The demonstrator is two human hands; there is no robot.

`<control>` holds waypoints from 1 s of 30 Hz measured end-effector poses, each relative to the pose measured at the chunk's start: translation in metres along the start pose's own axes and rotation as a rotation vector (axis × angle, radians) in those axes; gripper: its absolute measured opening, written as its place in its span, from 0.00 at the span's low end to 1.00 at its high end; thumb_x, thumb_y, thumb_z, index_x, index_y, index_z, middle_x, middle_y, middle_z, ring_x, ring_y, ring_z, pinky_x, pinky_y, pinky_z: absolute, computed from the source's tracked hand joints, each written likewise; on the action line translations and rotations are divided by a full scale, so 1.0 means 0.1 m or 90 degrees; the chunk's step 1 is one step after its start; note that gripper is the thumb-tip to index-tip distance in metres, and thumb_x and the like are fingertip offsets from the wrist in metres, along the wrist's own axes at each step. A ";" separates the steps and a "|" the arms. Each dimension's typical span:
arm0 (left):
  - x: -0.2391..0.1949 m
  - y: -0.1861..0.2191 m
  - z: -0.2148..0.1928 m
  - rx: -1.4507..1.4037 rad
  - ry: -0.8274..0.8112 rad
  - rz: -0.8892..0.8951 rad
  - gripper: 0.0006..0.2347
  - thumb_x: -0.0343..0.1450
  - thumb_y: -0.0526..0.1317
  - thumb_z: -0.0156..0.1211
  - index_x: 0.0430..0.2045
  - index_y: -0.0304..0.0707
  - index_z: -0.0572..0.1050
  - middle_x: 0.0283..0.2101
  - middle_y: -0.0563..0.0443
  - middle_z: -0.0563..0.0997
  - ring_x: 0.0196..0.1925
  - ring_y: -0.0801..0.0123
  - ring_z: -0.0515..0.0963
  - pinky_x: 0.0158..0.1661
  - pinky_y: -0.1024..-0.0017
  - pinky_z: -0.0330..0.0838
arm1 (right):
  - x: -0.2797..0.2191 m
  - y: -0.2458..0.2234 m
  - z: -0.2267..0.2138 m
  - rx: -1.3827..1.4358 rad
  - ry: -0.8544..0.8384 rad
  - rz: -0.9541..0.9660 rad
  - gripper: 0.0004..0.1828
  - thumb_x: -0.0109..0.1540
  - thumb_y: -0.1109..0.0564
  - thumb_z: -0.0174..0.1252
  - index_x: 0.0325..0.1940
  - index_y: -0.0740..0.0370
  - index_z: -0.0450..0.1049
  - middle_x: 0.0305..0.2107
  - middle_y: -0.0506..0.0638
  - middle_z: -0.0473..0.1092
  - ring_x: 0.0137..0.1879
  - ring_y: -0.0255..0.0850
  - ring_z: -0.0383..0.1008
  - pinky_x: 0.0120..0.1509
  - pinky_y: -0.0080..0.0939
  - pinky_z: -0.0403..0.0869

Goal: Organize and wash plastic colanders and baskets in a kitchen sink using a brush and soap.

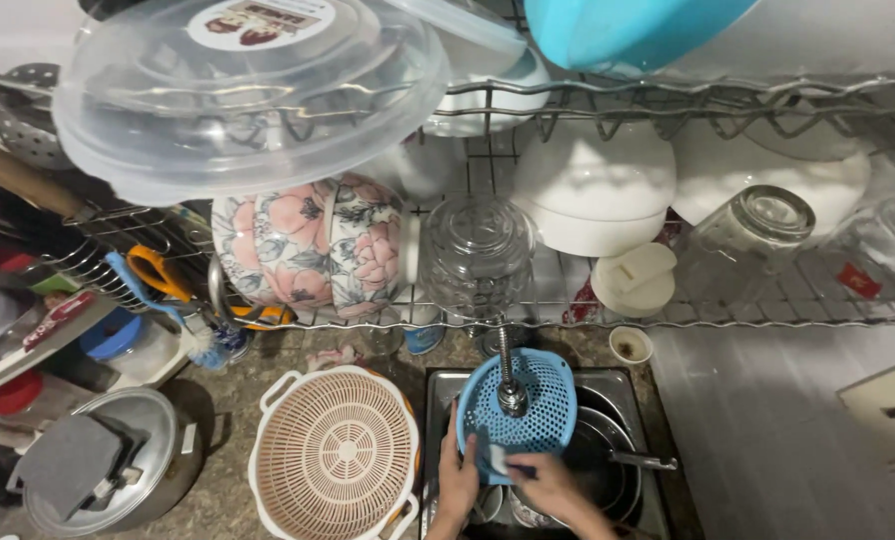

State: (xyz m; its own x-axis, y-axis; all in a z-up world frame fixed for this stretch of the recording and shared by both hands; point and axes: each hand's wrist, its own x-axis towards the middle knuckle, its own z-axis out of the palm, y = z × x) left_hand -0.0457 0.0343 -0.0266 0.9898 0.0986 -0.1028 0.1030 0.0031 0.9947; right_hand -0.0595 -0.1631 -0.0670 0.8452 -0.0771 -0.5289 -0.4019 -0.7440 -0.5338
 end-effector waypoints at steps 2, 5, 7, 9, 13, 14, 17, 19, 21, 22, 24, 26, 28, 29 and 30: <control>0.02 -0.16 0.01 -0.013 0.028 0.100 0.25 0.75 0.32 0.52 0.70 0.38 0.58 0.73 0.42 0.64 0.72 0.65 0.63 0.66 0.69 0.55 | 0.27 0.24 0.37 0.272 0.041 -0.393 0.15 0.66 0.54 0.67 0.56 0.54 0.83 0.42 0.50 0.85 0.44 0.37 0.83 0.48 0.38 0.77; 0.10 -0.16 -0.04 -0.122 0.025 0.001 0.24 0.76 0.33 0.51 0.70 0.36 0.59 0.70 0.42 0.70 0.68 0.65 0.70 0.65 0.71 0.61 | 0.05 -0.06 -0.01 0.275 -0.068 -0.092 0.19 0.66 0.50 0.65 0.62 0.45 0.83 0.35 0.73 0.75 0.29 0.39 0.63 0.37 0.45 0.64; 0.10 -0.09 -0.08 -0.107 0.009 0.049 0.25 0.75 0.32 0.51 0.70 0.37 0.58 0.70 0.42 0.68 0.69 0.64 0.68 0.65 0.70 0.60 | 0.01 -0.12 -0.34 0.180 -0.003 -0.084 0.19 0.64 0.50 0.65 0.59 0.42 0.82 0.38 0.60 0.78 0.35 0.38 0.73 0.42 0.42 0.71; 0.05 0.07 -0.12 -0.092 -0.005 0.097 0.26 0.74 0.31 0.51 0.70 0.38 0.57 0.71 0.42 0.66 0.70 0.63 0.66 0.65 0.69 0.59 | -0.15 -0.32 -0.71 0.082 0.058 -0.077 0.18 0.62 0.49 0.65 0.57 0.39 0.81 0.42 0.48 0.82 0.41 0.38 0.84 0.47 0.39 0.79; -0.06 0.31 -0.17 0.105 0.027 0.048 0.26 0.75 0.33 0.51 0.71 0.48 0.57 0.61 0.40 0.74 0.61 0.59 0.76 0.60 0.68 0.65 | -0.54 -0.76 -1.12 -0.120 0.160 -0.053 0.20 0.62 0.50 0.63 0.59 0.38 0.78 0.49 0.48 0.76 0.49 0.47 0.79 0.50 0.46 0.77; -0.05 0.31 -0.18 0.101 0.042 0.091 0.26 0.75 0.32 0.51 0.71 0.47 0.57 0.62 0.39 0.74 0.61 0.57 0.75 0.60 0.67 0.65 | -0.57 -0.82 -1.15 -0.123 0.227 -0.120 0.21 0.61 0.52 0.63 0.59 0.41 0.78 0.48 0.50 0.76 0.50 0.51 0.78 0.48 0.50 0.77; -0.02 0.36 -0.21 0.155 0.061 0.091 0.25 0.75 0.34 0.50 0.71 0.48 0.59 0.57 0.39 0.77 0.57 0.55 0.77 0.58 0.67 0.68 | -0.42 -0.59 -0.75 -0.032 0.164 -0.121 0.19 0.61 0.54 0.62 0.57 0.43 0.78 0.53 0.45 0.76 0.49 0.45 0.81 0.52 0.44 0.79; -0.03 0.38 -0.21 0.156 0.076 0.152 0.25 0.75 0.32 0.50 0.70 0.45 0.59 0.59 0.37 0.75 0.59 0.53 0.76 0.59 0.65 0.66 | -0.39 -0.54 -0.47 0.001 0.127 -0.136 0.20 0.61 0.54 0.64 0.57 0.44 0.79 0.50 0.48 0.77 0.50 0.45 0.82 0.55 0.42 0.78; -0.01 0.38 -0.20 0.154 0.089 0.216 0.24 0.76 0.31 0.49 0.70 0.43 0.59 0.61 0.34 0.73 0.60 0.50 0.74 0.60 0.63 0.64 | -0.30 -0.49 -0.25 0.034 0.093 -0.151 0.20 0.60 0.54 0.66 0.57 0.46 0.79 0.48 0.52 0.79 0.51 0.45 0.82 0.58 0.41 0.77; 0.00 0.36 -0.19 0.152 0.093 0.209 0.24 0.75 0.32 0.49 0.70 0.43 0.59 0.59 0.35 0.74 0.59 0.51 0.75 0.59 0.63 0.66 | -0.23 -0.45 -0.19 0.113 0.064 -0.209 0.19 0.60 0.56 0.66 0.56 0.50 0.80 0.48 0.52 0.80 0.51 0.44 0.83 0.58 0.41 0.78; 0.00 0.42 -0.20 0.150 0.097 0.202 0.25 0.75 0.32 0.49 0.70 0.43 0.59 0.58 0.36 0.76 0.58 0.52 0.77 0.59 0.64 0.67 | -0.15 -0.42 -0.18 0.192 0.033 -0.267 0.18 0.59 0.57 0.66 0.54 0.54 0.81 0.48 0.52 0.81 0.50 0.43 0.85 0.58 0.41 0.78; -0.04 0.59 -0.23 0.172 0.092 0.115 0.26 0.75 0.32 0.48 0.72 0.45 0.57 0.58 0.37 0.75 0.58 0.53 0.77 0.59 0.64 0.67 | -0.13 -0.44 -0.29 0.112 0.059 -0.265 0.20 0.59 0.57 0.68 0.55 0.52 0.81 0.47 0.52 0.80 0.50 0.43 0.84 0.57 0.41 0.78; -0.07 0.66 -0.29 0.190 0.076 0.103 0.26 0.75 0.31 0.47 0.72 0.46 0.56 0.59 0.37 0.74 0.59 0.53 0.76 0.59 0.63 0.67 | -0.33 -0.70 -0.61 0.083 0.026 -0.127 0.19 0.61 0.55 0.64 0.58 0.49 0.79 0.50 0.48 0.78 0.46 0.49 0.83 0.54 0.44 0.80; -0.08 0.69 -0.31 0.206 0.060 0.093 0.26 0.75 0.31 0.47 0.72 0.47 0.56 0.59 0.37 0.74 0.61 0.53 0.76 0.59 0.63 0.68 | -0.43 -0.84 -0.77 0.054 -0.004 0.011 0.19 0.64 0.53 0.60 0.61 0.45 0.76 0.52 0.43 0.77 0.42 0.55 0.82 0.51 0.47 0.81; -0.10 0.67 -0.32 0.206 0.062 0.091 0.26 0.75 0.31 0.47 0.72 0.47 0.56 0.59 0.37 0.74 0.61 0.53 0.76 0.59 0.63 0.68 | -0.40 -0.81 -0.78 0.053 -0.006 0.011 0.19 0.64 0.53 0.60 0.61 0.45 0.76 0.52 0.43 0.77 0.42 0.55 0.82 0.51 0.47 0.81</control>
State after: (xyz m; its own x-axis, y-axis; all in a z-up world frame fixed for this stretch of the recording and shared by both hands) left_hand -0.0521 0.0655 0.0411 0.9841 0.1694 0.0538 0.0053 -0.3307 0.9437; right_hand -0.0337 -0.1513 0.0490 0.8349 -0.0830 -0.5442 -0.4444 -0.6850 -0.5773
